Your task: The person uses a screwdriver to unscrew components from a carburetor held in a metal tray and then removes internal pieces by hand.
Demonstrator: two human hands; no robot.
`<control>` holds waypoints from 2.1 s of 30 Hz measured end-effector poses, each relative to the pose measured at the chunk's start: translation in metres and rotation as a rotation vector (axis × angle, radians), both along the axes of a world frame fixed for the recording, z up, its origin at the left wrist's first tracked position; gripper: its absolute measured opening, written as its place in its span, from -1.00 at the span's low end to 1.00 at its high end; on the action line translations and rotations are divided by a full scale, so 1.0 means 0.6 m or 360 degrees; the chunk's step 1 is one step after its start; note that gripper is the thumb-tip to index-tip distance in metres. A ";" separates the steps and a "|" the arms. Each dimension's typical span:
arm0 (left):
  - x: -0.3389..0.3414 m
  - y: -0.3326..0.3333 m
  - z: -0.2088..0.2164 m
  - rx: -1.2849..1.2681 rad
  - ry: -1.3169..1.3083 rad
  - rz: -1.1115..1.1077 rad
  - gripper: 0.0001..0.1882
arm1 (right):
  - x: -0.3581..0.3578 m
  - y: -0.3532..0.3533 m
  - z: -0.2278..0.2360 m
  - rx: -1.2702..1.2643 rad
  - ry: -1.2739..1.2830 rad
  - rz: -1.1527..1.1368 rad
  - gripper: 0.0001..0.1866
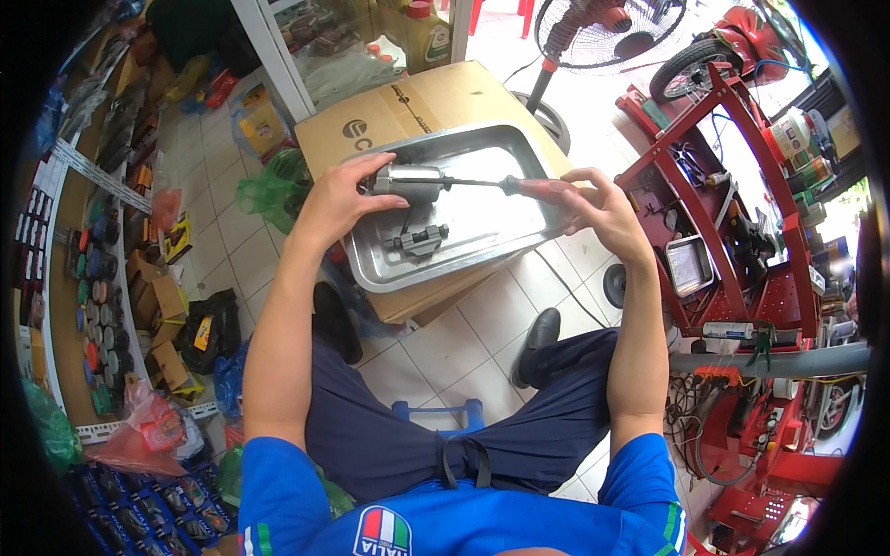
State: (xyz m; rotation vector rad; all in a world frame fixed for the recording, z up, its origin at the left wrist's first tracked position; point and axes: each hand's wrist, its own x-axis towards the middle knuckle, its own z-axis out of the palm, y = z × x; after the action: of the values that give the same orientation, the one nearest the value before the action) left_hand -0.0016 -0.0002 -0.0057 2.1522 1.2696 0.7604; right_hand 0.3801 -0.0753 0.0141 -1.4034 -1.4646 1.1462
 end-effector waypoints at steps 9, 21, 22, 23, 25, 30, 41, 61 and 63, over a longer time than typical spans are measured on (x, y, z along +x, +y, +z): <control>0.001 0.002 0.000 -0.0010 -0.0010 0.0001 -0.25 | 0.012 0.000 0.001 -0.0158 -0.0231 0.0078 -0.58; 0.001 0.003 0.000 0.0018 -0.0021 0.0002 -0.26 | 0.008 0.002 -0.003 -0.0162 -0.0185 0.0080 -0.63; 0.001 0.003 0.000 0.0022 -0.0031 -0.0004 -0.26 | 0.007 0.001 -0.002 -0.0174 -0.0193 0.0080 -0.63; 0.000 0.003 -0.001 0.0025 -0.0041 -0.0009 -0.26 | 0.007 0.001 -0.002 -0.0186 -0.0201 0.0080 -0.62; 0.000 0.003 -0.002 0.0031 -0.0049 -0.0010 -0.26 | 0.007 0.002 -0.004 -0.0165 -0.0203 0.0083 -0.62; 0.000 0.005 -0.005 0.0034 -0.0057 -0.0010 -0.24 | 0.005 0.001 -0.008 -0.0155 -0.0164 0.0023 -0.55; 0.002 -0.001 0.005 0.0013 0.0017 -0.0073 -0.23 | 0.003 0.007 -0.018 -0.0104 -0.0094 -0.0020 -0.62; 0.005 0.012 -0.006 -0.0074 0.0031 0.0047 -0.34 | 0.009 0.004 -0.017 -0.0116 -0.0173 0.0062 -0.45; 0.001 0.017 -0.014 0.0007 0.0040 0.0043 -0.38 | 0.008 0.007 -0.018 -0.0127 -0.0091 0.0059 -0.46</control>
State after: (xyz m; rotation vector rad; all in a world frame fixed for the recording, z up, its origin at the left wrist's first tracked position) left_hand -0.0007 0.0098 -0.0143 2.1582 1.3133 0.7499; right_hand 0.3849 -0.0714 0.0034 -1.4799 -1.5051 1.2088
